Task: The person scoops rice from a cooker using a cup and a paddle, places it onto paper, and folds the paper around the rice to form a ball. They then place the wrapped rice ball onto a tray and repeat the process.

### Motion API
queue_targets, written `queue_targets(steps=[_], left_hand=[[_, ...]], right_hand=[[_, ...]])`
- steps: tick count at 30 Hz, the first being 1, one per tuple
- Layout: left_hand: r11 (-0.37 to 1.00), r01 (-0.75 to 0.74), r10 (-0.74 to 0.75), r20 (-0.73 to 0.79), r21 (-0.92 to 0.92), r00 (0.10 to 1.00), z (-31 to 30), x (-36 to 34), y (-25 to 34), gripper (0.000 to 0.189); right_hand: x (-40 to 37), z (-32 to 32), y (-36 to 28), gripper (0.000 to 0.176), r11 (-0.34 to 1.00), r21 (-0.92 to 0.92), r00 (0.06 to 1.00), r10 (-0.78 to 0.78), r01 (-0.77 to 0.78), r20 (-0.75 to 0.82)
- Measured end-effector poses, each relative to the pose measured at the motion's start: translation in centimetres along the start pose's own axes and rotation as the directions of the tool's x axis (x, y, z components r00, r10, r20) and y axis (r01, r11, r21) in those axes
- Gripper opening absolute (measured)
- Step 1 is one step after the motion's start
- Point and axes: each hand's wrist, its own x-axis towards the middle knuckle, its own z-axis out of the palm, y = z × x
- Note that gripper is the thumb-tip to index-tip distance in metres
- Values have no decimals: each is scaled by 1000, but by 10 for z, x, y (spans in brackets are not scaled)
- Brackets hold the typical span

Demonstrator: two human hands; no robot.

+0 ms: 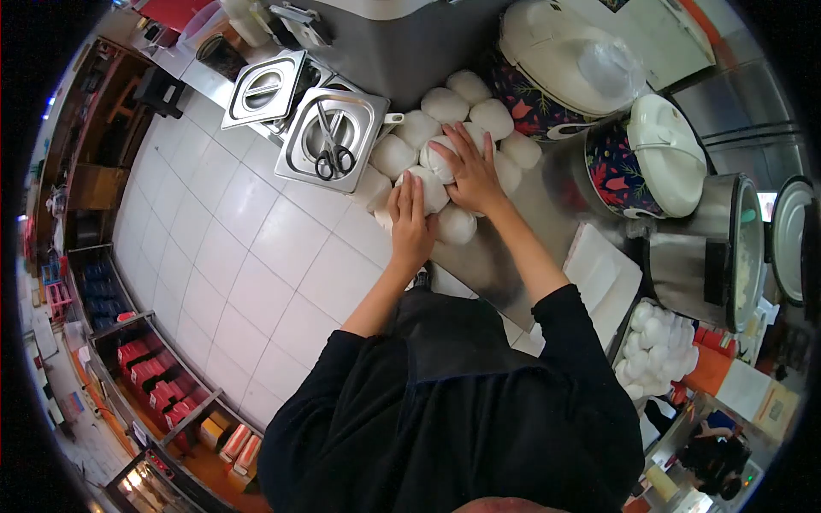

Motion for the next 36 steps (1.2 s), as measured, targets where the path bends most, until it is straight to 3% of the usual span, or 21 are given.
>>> queue_targets(steps=[3,4,6,7,8,10,11,13,17,22,23,25,27,29,34,36], left_hand=[[996,59,-59,0,60,998,-1,0,4,78],[997,55,-56,4,55,998,-2,-2,6,78],[989,52,-52,-1,136,999,-5,-3,9,77],[989,52,-52,-6,136,999,-7,0,10,77],[995,42,-42,-3,94,999,-9,1,11,76],[998,31,-31,6,54,999,-8,1,11,75],[996,16,-17,11,86,1000,-5,1,9,75],[993,1,-4,20,118,1000,1,1,8,75],[992,-26,23,30,123,999,8,6,4,77],[993,44,-50,49,106,998,-2,5,12,79],[997,42,-41,-11,60,999,-2,2,12,81],[999,36,-35,-61,21,998,-5,-3,11,83],[989,132,-127,-68,71,990,-8,-2,12,84],[995,99,-97,-77,24,992,-9,2,5,83],[998,32,-38,-105,-50,994,-16,10,-6,81],[956,253,-255,8,-146,967,-21,13,-1,84]], right_hand=[[0,-26,-7,85,997,-70,979,25,-11,204],[-6,-30,-7,85,997,-73,978,32,-18,204],[-16,-39,-4,89,987,-55,978,156,-149,139],[-28,-40,4,82,983,1,982,185,-186,44],[-38,-29,14,82,983,2,982,183,-183,44],[-51,-12,22,70,923,307,929,304,-232,-212],[-51,-6,21,70,921,310,927,309,-236,-213],[-47,10,10,65,951,19,945,308,-308,-110],[-29,19,7,69,951,23,933,306,-307,-187],[-34,-13,-11,71,916,-34,914,396,-400,-94],[-30,-20,-13,71,917,-32,914,394,-398,-95],[-28,-26,-20,64,992,71,984,115,-106,-139],[-20,-20,-19,58,998,40,993,44,-39,-112],[-8,-11,-12,45,996,37,991,-72,77,-115],[4,7,2,41,977,-42,976,-210,208,-64],[1,9,2,41,974,-60,973,-222,219,-63]])
